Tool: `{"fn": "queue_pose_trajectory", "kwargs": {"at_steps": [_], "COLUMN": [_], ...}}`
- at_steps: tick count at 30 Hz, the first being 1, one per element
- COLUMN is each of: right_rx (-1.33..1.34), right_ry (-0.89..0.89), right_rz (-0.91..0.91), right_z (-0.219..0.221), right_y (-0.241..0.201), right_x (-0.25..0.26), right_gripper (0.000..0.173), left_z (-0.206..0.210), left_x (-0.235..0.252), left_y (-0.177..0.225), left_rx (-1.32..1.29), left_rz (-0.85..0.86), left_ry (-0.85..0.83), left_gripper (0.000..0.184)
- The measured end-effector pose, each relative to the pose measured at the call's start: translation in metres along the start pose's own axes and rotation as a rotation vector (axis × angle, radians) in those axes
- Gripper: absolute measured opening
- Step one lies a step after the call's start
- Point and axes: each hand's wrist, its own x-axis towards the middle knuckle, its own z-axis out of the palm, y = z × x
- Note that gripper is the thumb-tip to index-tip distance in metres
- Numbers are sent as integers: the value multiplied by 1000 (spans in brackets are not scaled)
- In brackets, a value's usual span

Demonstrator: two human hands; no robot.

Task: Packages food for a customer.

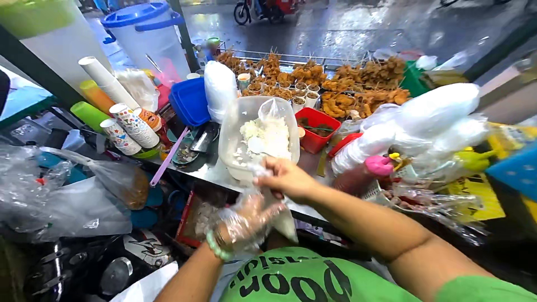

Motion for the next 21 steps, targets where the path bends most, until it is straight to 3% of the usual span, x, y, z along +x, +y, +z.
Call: {"fn": "queue_pose_trajectory", "kwargs": {"at_steps": [3,6,9,12,13,15,16,17,18,19,20,21], "right_rx": [67,165,294,516,535,382,308,260,239,255,307,377], "right_ry": [-116,-110,60,292,268,74,-17,-121,-183,-132,1,149], "right_rz": [253,343,229,-71,-129,-92,-37,1,28,42,36,14], "right_z": [16,17,-10,-53,-65,-65,-50,-33,-20,-13,-15,-23], "right_y": [41,61,47,47,57,77,84,89,88,83,73,62], "right_x": [-25,-41,-52,-54,-55,-63,-68,-72,-75,-76,-72,-66], "right_gripper": [14,13,14,10,19,77,85,76,52,27,15,17], "left_z": [42,73,71,72,75,78,79,81,82,83,83,82], "left_x": [-28,-37,-31,-28,-28,-29,-29,-29,-29,-29,-29,-28], "left_y": [-12,-21,-14,-11,-14,-18,-19,-19,-19,-21,-23,-23], "left_rx": [-309,-646,-641,-590,-642,-791,-852,-894,-914,-925,-919,-908], "left_rz": [-153,-211,-71,-156,-195,-261,-279,-285,-279,-258,-229,-223], "left_ry": [-178,-320,-472,-479,-452,-429,-421,-412,-414,-416,-400,-375], "left_gripper": [30,25,24,19,16,14,12,9,7,8,11,14]}}
